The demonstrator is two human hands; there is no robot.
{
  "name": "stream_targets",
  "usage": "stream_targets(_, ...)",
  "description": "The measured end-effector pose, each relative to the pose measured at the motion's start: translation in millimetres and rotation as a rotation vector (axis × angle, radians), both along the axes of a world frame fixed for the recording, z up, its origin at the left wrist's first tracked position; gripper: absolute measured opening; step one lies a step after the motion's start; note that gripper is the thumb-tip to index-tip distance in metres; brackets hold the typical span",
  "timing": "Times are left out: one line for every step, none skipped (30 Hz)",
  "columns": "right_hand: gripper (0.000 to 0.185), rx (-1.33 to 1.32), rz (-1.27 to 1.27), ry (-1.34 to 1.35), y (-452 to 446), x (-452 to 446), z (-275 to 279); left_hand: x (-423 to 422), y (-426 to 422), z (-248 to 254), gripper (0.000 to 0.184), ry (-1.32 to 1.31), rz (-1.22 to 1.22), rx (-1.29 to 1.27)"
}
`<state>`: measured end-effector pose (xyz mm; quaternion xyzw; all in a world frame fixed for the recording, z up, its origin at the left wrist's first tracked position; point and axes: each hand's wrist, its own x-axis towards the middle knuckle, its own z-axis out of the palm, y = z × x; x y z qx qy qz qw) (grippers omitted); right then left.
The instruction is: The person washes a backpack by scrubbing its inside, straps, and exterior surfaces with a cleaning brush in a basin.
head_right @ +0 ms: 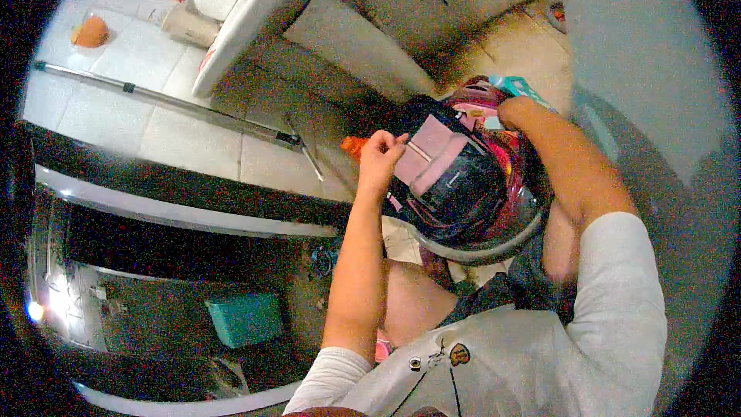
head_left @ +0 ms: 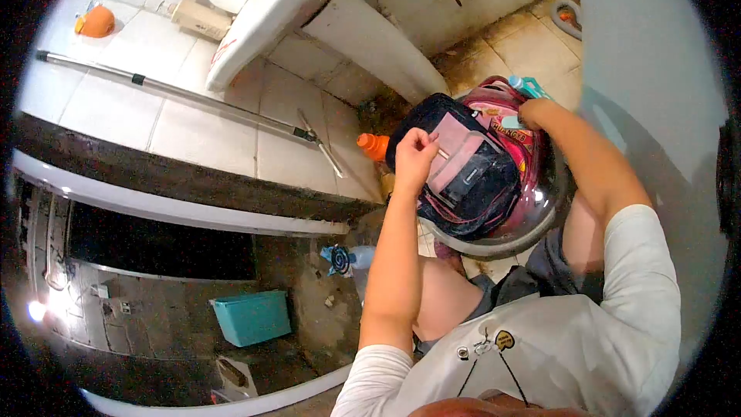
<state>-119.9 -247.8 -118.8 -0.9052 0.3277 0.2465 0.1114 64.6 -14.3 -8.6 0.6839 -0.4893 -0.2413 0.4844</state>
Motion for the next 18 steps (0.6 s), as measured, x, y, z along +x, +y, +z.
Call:
stream_targets(0.045, 0.026, 0.014, 0.051, 1, 1, 6, 2, -1, -1, 0.017, 0.219, 0.011, -0.036)
stream_targets(0.045, 0.030, 0.010, 0.050, -3, 2, 2, 3, -1, -2, 0.018, 0.439, 0.027, -0.072)
stream_targets(0.045, 0.029, 0.039, 0.053, -6, 6, -5, 6, -3, -3, 0.019, 0.561, 0.004, -0.092)
stream_targets(0.045, 0.029, 0.068, 0.056, -3, 7, -2, 4, -3, 2, 0.019, 0.561, 0.004, -0.087)
stream_targets(0.045, 0.035, 0.067, 0.056, -1, 6, 1, 1, -3, 7, 0.021, 0.757, 0.034, -0.143)
stream_targets(0.045, 0.057, 0.038, 0.021, 0, 4, 5, -1, -1, 12, 0.023, 0.954, 0.066, -0.198)
stream_targets(0.045, 0.080, 0.009, -0.014, 4, 2, 9, -2, 1, 17, 0.020, 0.951, 0.159, -0.132)
stream_targets(0.045, 0.087, 0.009, -0.012, 3, 3, 3, 2, 2, 14, 0.020, 0.953, 0.162, -0.125)
stream_targets(0.045, 0.075, -0.025, -0.002, -1, 5, -4, 9, 3, 6, 0.019, 0.933, 0.160, -0.095)
stream_targets(0.045, 0.061, -0.056, 0.008, -2, 6, -9, 16, 3, -2, 0.019, 0.913, 0.158, -0.067)
stream_targets(0.045, 0.020, -0.043, 0.042, 19, -1, 31, 22, 2, -13, 0.011, 0.777, 0.204, 0.009)
stream_targets(0.045, 0.020, -0.038, 0.044, 17, 0, 27, 30, -1, -28, 0.011, 0.779, 0.209, 0.007)
stream_targets(0.046, 0.017, 0.001, 0.070, 12, 2, 20, 40, -4, -45, 0.007, 0.242, 0.153, 0.154)
stream_targets(0.047, 0.013, 0.040, 0.097, 7, 4, 10, 37, -5, -46, 0.005, -0.296, 0.090, 0.294)
stream_targets(0.047, 0.012, 0.043, 0.101, 3, 5, 0, 33, -3, -48, 0.009, -0.272, -0.055, 0.402)
stream_targets(0.048, 0.044, 0.014, 0.064, 2, 6, -3, 23, -2, -40, 0.010, -0.330, -0.248, 0.611)
stream_targets(0.049, 0.076, -0.016, 0.026, 1, 6, -6, 21, 0, -49, 0.010, -0.359, -0.390, 0.639)
stream_targets(0.049, 0.074, -0.016, 0.028, -1, 5, -10, 17, 0, -57, 0.011, -0.388, -0.533, 0.664)
